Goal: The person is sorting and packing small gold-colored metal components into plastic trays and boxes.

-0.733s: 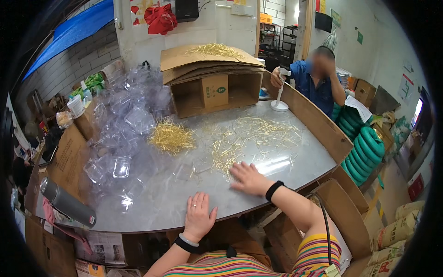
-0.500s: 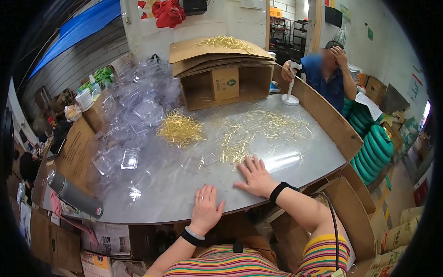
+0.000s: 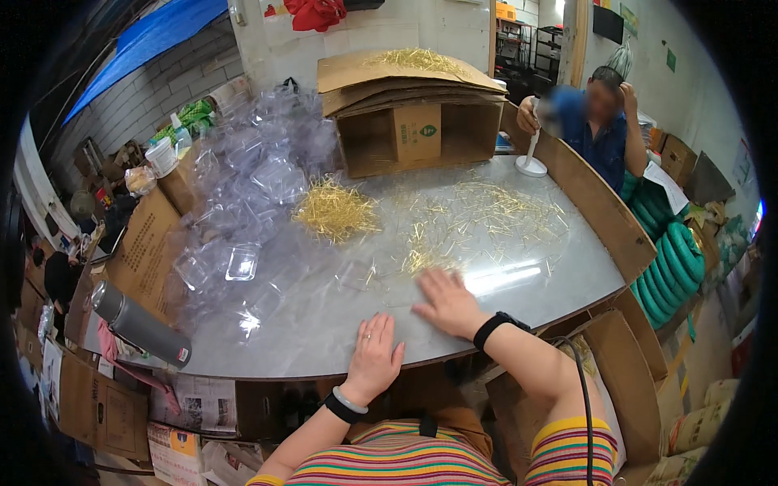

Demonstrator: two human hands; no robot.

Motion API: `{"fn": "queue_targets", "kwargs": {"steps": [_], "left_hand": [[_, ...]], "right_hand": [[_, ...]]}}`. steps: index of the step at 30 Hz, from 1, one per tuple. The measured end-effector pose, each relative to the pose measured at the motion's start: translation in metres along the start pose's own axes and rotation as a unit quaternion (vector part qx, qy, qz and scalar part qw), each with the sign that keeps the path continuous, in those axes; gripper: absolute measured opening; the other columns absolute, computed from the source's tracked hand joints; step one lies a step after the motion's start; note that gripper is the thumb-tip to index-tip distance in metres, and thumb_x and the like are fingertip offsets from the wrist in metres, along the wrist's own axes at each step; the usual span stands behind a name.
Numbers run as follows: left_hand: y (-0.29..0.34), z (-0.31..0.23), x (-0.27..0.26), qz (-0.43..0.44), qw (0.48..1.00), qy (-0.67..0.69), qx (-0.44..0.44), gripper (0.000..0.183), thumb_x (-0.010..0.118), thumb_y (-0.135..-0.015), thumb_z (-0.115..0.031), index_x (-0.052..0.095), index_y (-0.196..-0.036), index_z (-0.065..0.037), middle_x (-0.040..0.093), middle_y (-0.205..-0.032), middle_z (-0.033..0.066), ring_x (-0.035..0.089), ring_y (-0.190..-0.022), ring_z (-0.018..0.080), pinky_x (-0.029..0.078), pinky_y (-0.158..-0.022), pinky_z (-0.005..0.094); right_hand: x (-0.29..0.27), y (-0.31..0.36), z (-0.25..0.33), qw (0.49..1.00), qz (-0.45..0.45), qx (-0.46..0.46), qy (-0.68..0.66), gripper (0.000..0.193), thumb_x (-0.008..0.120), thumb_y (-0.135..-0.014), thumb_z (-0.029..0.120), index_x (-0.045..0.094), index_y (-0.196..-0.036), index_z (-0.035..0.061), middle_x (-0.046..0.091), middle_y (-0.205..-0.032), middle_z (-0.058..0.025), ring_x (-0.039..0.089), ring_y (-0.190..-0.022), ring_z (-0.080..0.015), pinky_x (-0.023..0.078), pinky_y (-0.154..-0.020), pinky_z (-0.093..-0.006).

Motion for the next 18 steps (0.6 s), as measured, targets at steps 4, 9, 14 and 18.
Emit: {"fn": "queue_targets", "kwargs": {"steps": [4, 9, 14, 18], "left_hand": [[0.005, 0.001, -0.001, -0.001, 1.0, 0.024, -0.008, 0.058, 0.066, -0.092, -0.019, 0.046, -0.138, 0.01, 0.048, -0.142, 0.0269, 0.044, -0.135, 0.0412, 0.032, -0.116, 0.0532], [0.005, 0.008, -0.002, -0.011, 0.997, 0.073, -0.014, 0.06, 0.066, -0.091, -0.016, 0.044, -0.141, 0.01, 0.046, -0.143, 0.0281, 0.043, -0.136, 0.0423, 0.032, -0.116, 0.0524], [0.011, 0.016, -0.024, 0.013, 0.998, 0.04, -0.054, 0.063, 0.068, -0.091, -0.019, 0.044, -0.141, 0.01, 0.044, -0.144, 0.0294, 0.039, -0.138, 0.0456, 0.029, -0.116, 0.0568], [0.013, 0.028, -0.028, 0.022, 0.996, -0.022, -0.082, 0.066, 0.07, -0.092, -0.026, 0.044, -0.14, 0.011, 0.043, -0.145, 0.0299, 0.036, -0.14, 0.0465, 0.025, -0.116, 0.0599]], "right_hand": [[0.004, 0.001, 0.016, 0.997, 0.013, -0.074, -0.03, 0.066, 0.046, -0.102, 0.048, 0.041, -0.149, 0.0026, 0.037, -0.158, -0.019, 0.033, -0.146, -0.0379, 0.024, -0.12, -0.0542], [-0.003, -0.001, 0.043, 0.974, -0.011, -0.151, -0.167, 0.058, 0.06, -0.097, 0.039, 0.049, -0.142, 0.0037, 0.049, -0.143, -0.0194, 0.041, -0.138, -0.0404, 0.027, -0.118, -0.0539], [-0.01, 0.002, 0.046, 0.991, -0.04, -0.115, -0.05, 0.057, 0.064, -0.093, 0.042, 0.053, -0.137, 0.0084, 0.048, -0.14, -0.0175, 0.039, -0.137, -0.0394, 0.028, -0.117, -0.0559], [-0.009, -0.007, 0.032, 0.992, -0.03, -0.068, -0.097, 0.05, 0.064, -0.094, 0.039, 0.056, -0.133, 0.0098, 0.052, -0.133, -0.0158, 0.046, -0.129, -0.0376, 0.033, -0.113, -0.0531]]}}
Point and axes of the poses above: each hand's wrist, its own y-axis away from the middle knuckle, its own x-axis out of the palm, z = x × y, the point moved 7 cm from there along -y, towards the middle knuckle
